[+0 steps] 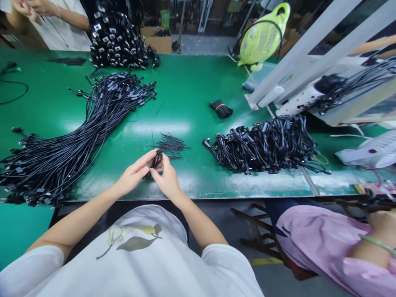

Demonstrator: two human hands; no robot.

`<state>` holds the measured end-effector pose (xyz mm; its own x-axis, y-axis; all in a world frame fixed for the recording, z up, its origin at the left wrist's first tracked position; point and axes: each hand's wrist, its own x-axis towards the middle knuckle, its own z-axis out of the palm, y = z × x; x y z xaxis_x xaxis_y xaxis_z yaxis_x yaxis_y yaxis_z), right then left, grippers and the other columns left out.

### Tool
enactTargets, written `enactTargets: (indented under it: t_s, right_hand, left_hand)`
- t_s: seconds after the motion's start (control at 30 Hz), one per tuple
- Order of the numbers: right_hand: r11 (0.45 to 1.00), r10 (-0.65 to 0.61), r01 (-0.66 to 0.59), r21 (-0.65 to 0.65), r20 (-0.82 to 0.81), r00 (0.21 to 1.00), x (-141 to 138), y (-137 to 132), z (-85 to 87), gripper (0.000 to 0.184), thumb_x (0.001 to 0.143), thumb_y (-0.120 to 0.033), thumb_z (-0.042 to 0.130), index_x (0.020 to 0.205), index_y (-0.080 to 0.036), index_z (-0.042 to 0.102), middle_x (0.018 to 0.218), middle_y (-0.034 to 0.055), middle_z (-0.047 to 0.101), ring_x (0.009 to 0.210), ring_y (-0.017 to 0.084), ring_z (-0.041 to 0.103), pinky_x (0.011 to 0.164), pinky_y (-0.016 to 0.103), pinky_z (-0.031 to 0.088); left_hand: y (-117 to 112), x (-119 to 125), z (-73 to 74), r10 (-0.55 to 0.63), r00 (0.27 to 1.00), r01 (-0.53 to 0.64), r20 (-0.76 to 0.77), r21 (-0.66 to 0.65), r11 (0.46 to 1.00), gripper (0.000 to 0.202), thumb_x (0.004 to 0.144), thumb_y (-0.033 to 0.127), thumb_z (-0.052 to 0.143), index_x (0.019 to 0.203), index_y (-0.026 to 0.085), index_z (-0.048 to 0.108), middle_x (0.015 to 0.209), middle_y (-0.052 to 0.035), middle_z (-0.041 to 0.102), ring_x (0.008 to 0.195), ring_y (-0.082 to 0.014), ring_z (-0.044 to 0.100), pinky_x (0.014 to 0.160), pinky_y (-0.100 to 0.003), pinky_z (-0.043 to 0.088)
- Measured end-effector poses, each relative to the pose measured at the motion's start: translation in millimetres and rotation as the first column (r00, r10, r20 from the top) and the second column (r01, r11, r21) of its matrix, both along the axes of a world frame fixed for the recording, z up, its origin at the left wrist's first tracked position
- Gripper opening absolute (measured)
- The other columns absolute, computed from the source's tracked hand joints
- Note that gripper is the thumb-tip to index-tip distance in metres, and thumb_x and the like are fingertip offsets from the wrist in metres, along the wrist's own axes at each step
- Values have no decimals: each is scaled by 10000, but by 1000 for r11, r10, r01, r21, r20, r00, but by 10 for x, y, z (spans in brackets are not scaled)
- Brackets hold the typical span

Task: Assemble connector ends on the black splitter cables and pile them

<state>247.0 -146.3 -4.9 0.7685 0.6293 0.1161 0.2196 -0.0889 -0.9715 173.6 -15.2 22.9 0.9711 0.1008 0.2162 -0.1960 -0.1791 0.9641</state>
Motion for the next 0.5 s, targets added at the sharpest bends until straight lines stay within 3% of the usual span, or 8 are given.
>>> enactTargets:
  t_s: [0.07, 0.17, 0.23, 0.3, 0.37, 0.43, 0.5]
  right_hand:
    - [998, -25, 27, 58, -35, 999, 56, -88, 63, 301, 830, -275, 603, 1114, -198, 540, 996, 57, 650, 883, 160, 643, 828, 312, 542]
    - [969, -181, 170, 178, 43, 983, 282, -317, 142, 118, 823, -262, 634, 904, -199, 576, 941, 35, 623, 915, 164, 641, 901, 343, 522]
    - [888, -392, 345, 302, 109, 913, 571, -537, 125, 146, 810, -258, 649, 896, -207, 543, 965, 25, 594, 950, 167, 636, 946, 379, 505]
    - [776, -580, 504, 380, 115, 807, 925, -796, 40, 206, 813, -281, 632, 958, -222, 498, 1014, 32, 572, 990, 175, 628, 947, 403, 508]
    - [732, -649, 586, 347, 92, 756, 1243, -1055, -84, 252, 832, -319, 590, 1038, -233, 474, 1056, 63, 570, 1003, 184, 619, 894, 387, 529]
    - [712, -694, 651, 261, 125, 709, 1428, -1273, -203, 278, 831, -340, 580, 1063, -225, 479, 1043, 83, 579, 953, 186, 615, 843, 368, 539]
    - [691, -716, 708, 144, 266, 645, 1448, -1418, -292, 279, 817, -326, 594, 1051, -196, 510, 1002, 85, 593, 896, 192, 610, 832, 386, 534]
  left_hand:
    - [21, -29, 45, -35, 990, -10, 134, 326, 945, 474, 975, 266, 449, 1449, 243, 430, 1588, -129, 286, 1473, -246, 248, 1185, -482, 250]
    - [69, -64, 125, -75, 947, -146, 311, 628, 764, 524, 953, 135, 454, 1454, 283, 414, 1570, -130, 326, 1489, -265, 186, 1176, -535, 233]
    - [110, -86, 171, -102, 933, -194, 346, 719, 668, 564, 934, 75, 458, 1440, 321, 427, 1527, -106, 413, 1480, -263, 216, 1182, -547, 204]
    - [145, -112, 216, -114, 934, -194, 337, 750, 632, 570, 928, 56, 456, 1423, 336, 446, 1502, -83, 455, 1469, -256, 253, 1190, -555, 169]
    - [165, -143, 269, -101, 948, -158, 303, 719, 677, 502, 937, 89, 465, 1394, 296, 490, 1539, -97, 396, 1469, -264, 254, 1189, -547, 192]
    - [173, -179, 323, -78, 968, -89, 238, 619, 780, 384, 953, 155, 468, 1314, 232, 573, 1589, -119, 286, 1470, -275, 253, 1171, -510, 273]
    - [177, -214, 363, -76, 985, -12, 156, 497, 868, 311, 967, 210, 456, 1217, 198, 640, 1607, -118, 236, 1462, -274, 276, 1152, -477, 329]
